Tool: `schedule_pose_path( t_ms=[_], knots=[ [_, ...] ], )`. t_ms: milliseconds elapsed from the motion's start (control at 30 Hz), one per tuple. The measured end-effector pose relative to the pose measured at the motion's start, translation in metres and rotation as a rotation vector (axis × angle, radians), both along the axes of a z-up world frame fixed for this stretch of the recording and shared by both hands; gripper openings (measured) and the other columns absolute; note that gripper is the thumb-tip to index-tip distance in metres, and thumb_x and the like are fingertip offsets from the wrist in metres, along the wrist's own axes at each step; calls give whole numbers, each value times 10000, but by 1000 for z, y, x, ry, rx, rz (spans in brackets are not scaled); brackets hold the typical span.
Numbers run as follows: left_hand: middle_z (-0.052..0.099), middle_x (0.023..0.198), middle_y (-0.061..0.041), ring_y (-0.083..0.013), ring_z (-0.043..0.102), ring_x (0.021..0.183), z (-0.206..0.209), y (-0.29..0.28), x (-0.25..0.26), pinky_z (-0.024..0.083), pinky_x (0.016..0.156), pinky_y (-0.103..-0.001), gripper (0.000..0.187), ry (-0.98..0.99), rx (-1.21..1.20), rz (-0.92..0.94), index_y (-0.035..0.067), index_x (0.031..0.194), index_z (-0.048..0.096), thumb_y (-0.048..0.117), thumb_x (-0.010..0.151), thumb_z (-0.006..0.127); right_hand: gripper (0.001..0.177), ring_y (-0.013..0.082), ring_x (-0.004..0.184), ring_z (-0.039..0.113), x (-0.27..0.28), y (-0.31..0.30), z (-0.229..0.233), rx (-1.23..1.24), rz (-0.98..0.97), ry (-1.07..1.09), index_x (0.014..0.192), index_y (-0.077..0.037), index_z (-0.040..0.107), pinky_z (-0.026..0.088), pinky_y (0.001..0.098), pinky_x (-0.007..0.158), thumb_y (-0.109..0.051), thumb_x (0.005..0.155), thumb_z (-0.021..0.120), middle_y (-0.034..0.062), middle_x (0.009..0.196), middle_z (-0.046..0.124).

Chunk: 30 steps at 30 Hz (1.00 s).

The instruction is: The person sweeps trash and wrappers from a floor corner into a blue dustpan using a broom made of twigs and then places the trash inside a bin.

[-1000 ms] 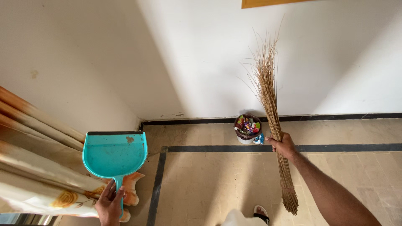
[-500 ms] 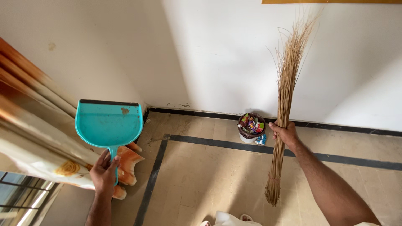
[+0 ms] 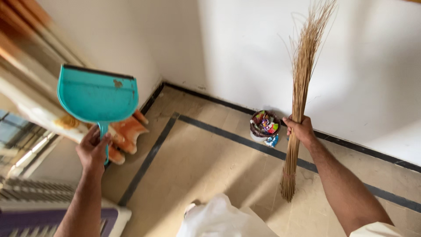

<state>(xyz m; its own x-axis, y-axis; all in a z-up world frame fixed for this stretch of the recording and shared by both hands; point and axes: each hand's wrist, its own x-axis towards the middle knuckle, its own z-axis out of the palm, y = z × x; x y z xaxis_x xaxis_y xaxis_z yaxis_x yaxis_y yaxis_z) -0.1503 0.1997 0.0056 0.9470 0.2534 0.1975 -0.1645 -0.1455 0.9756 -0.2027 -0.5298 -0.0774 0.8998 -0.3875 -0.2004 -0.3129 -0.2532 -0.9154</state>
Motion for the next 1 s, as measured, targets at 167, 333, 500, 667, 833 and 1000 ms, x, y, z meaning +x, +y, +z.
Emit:
schedule_pose_path(
  t_ms=[167, 333, 500, 667, 833, 1000],
  knots=[
    [711, 1252, -165, -143, 707, 1022, 16, -1, -30, 622, 816, -284, 528, 98, 55, 120, -63, 1457, 544, -7, 959, 708, 220, 156, 518, 609, 13, 8, -4, 53, 52, 4, 816, -75, 599, 567, 353, 506, -183, 945, 740, 54, 638, 607],
    [696, 1288, -185, -165, 720, 1075, 23, 9, -47, 639, 838, -290, 543, 169, 65, 199, -45, 1460, 525, 0, 950, 706, 215, 152, 514, 602, 29, 29, -11, 74, 94, 12, 826, -67, 596, 562, 339, 488, -176, 949, 736, 47, 638, 600],
    [709, 1293, -198, -187, 711, 1050, 5, 36, -43, 615, 810, -294, 534, 175, 67, 214, -48, 1465, 547, -1, 960, 712, 194, 145, 508, 598, 50, 54, -17, 103, 154, 0, 842, -41, 600, 545, 323, 471, -146, 950, 722, 61, 641, 600],
    [709, 1275, -175, -156, 716, 1010, -22, 76, -16, 614, 798, -285, 570, 238, 82, 231, -28, 1463, 534, 9, 926, 720, 168, 142, 513, 583, 80, 90, -17, 66, 156, 11, 879, -40, 600, 541, 338, 470, -139, 953, 713, 60, 657, 601],
    [714, 1270, -167, -150, 707, 991, -49, 122, 25, 596, 776, -292, 573, 294, 94, 195, -15, 1454, 545, 32, 917, 740, 199, 138, 530, 595, 119, 136, -22, 34, 197, 92, 901, -1, 644, 558, 327, 483, -175, 977, 704, 62, 650, 608],
    [736, 1197, -160, -148, 689, 924, -83, 156, 60, 580, 765, -291, 589, 347, 126, 122, -10, 1458, 555, 81, 914, 758, 211, 147, 517, 578, 160, 191, -34, 24, 220, 108, 892, 1, 657, 530, 331, 471, -184, 947, 741, 61, 651, 609]
  ],
)
